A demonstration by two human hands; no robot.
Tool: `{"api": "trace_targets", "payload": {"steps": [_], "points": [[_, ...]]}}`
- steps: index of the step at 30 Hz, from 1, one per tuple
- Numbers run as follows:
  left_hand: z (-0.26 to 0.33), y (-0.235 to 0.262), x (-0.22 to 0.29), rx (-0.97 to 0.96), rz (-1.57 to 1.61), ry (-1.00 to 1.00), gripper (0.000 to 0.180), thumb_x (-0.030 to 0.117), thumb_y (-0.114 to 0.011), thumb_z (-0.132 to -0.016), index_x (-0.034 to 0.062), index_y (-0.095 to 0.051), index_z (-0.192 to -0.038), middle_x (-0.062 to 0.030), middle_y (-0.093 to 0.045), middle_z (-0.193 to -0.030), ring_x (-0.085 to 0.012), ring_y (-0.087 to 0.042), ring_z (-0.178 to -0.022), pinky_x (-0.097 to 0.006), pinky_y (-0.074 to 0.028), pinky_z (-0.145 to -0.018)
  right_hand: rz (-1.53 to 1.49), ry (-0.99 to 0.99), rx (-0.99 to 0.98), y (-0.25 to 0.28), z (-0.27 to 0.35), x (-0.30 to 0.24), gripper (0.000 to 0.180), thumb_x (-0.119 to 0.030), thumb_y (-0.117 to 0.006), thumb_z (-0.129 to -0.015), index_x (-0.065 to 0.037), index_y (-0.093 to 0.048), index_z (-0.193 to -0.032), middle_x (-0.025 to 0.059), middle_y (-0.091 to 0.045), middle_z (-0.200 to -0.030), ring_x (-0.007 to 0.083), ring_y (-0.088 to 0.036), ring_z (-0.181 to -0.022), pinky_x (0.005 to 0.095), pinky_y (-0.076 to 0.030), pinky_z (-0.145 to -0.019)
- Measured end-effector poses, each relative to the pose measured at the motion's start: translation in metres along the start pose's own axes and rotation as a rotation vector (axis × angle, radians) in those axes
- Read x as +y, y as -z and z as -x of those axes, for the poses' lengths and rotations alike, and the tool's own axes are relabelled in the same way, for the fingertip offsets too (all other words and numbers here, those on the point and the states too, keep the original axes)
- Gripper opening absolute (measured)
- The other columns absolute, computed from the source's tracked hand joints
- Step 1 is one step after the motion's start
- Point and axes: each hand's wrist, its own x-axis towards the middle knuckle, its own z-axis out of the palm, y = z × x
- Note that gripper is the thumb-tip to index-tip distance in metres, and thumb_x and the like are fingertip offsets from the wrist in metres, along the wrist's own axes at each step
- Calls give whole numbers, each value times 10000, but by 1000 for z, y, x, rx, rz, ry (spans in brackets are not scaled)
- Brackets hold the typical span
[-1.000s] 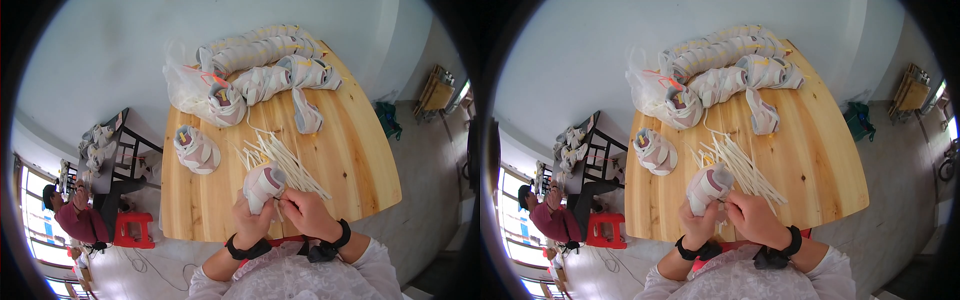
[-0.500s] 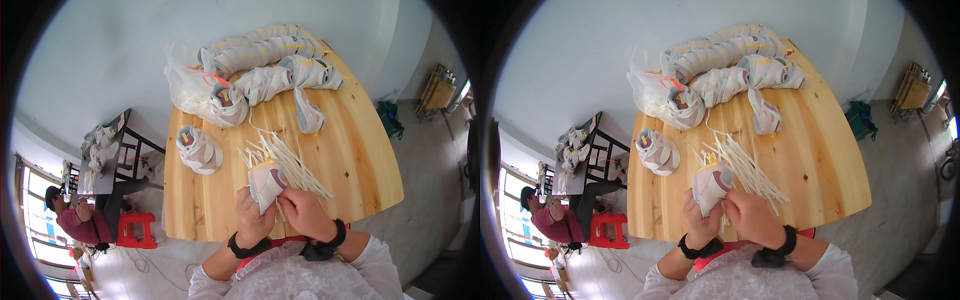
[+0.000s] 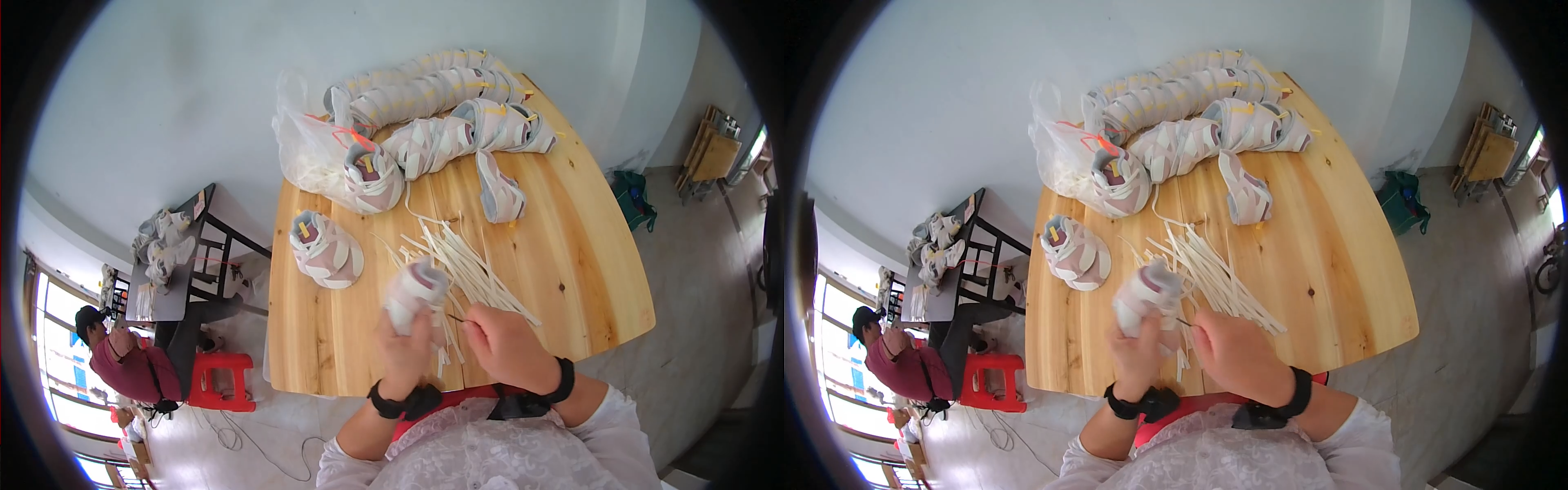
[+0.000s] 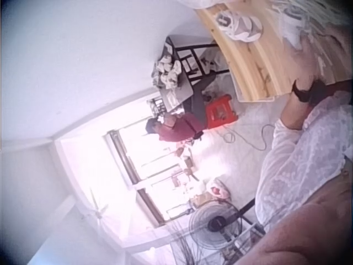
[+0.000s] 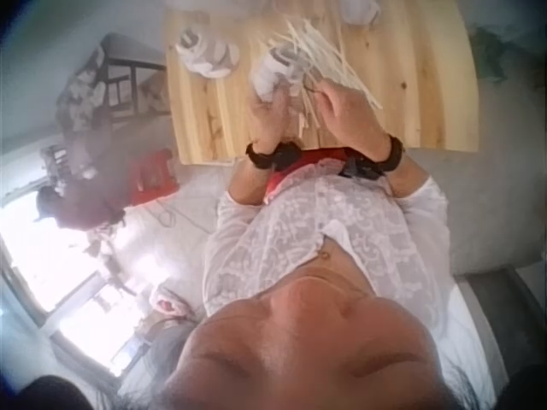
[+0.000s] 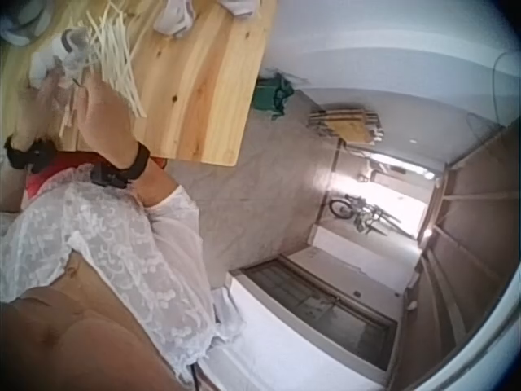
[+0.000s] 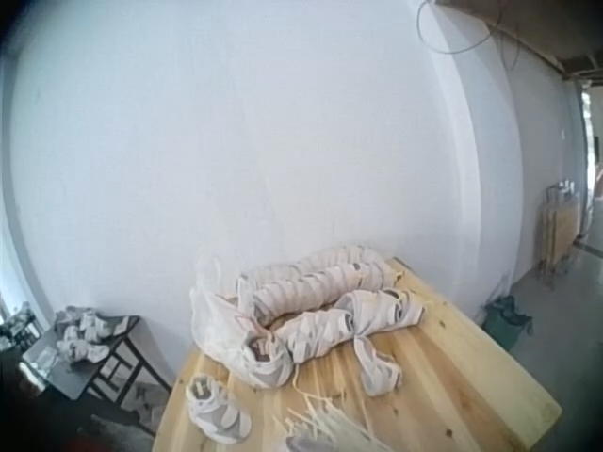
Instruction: Lacing a pair of shoes.
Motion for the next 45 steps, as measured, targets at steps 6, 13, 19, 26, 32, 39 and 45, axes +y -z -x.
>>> {"api": "trace_targets", "payload": {"steps": [6, 13, 19, 26, 32, 39, 45], "points": [[0, 12, 16, -308, 285, 264, 304, 49, -621, -864, -17, -580, -1158, -50, -650, -1036, -124, -609, -927, -283, -488, -820, -98, 163, 242, 27, -15, 7, 156, -62, -723, -729, -46, -642, -861, 74, -530, -883, 191, -515, -613, 309, -431, -535], [8, 13, 17, -400, 422, 352, 392, 63, -622, -868, -14, -513, -1237, -65, -608, -1135, -136, -574, -1027, -297, -455, -897, -197, 145, 148, 14, -18, 6, 214, -38, -755, -680, -68, -701, -884, 44, -516, -988, 147, -480, -611, 282, -427, -558], [3, 17, 12, -462, 455, 372, 480, 80, -634, -863, -5, -441, -1295, -71, -564, -1191, -154, -537, -1091, -320, -423, -948, -157, 149, 110, 15, -20, 0, 187, -6, -739, -684, -48, -696, -861, 62, -513, -967, 184, -544, -696, 306, -456, -627], [2, 10, 15, -528, 536, 394, 457, 101, -623, -887, -1, -438, -1293, -61, -565, -1184, -152, -538, -1087, -321, -422, -949, -193, 240, 29, 20, -22, 3, 124, 44, -669, -677, 19, -597, -775, 88, -514, -911, 234, -555, -769, 316, -452, -644], [5, 8, 18, -448, 465, 417, 481, 73, -612, -876, -14, -416, -1307, -85, -560, -1207, -171, -547, -1090, -339, -431, -950, 41, 234, 154, 16, -20, 2, 106, -5, -624, -688, -7, -569, -779, 101, -514, -910, 266, -575, -726, 348, -469, -592], [14, 11, 16, -405, 383, 296, 371, 102, -612, -900, -4, -505, -1239, -69, -602, -1139, -135, -569, -1018, -295, -457, -896, 71, 241, 292, 19, -24, 10, 176, -18, -630, -703, -37, -582, -871, 96, -520, -925, 257, -568, -665, 348, -469, -563], [2, 21, 1, -271, 727, 357, 452, 144, -633, -894, 36, -454, -1294, -68, -566, -1217, -163, -556, -1092, -339, -443, -944, -363, -238, 112, 19, -11, 10, 321, -141, -688, -819, -22, -539, -1079, 66, -564, -1025, 134, -592, -773, 277, -473, -613]]}}
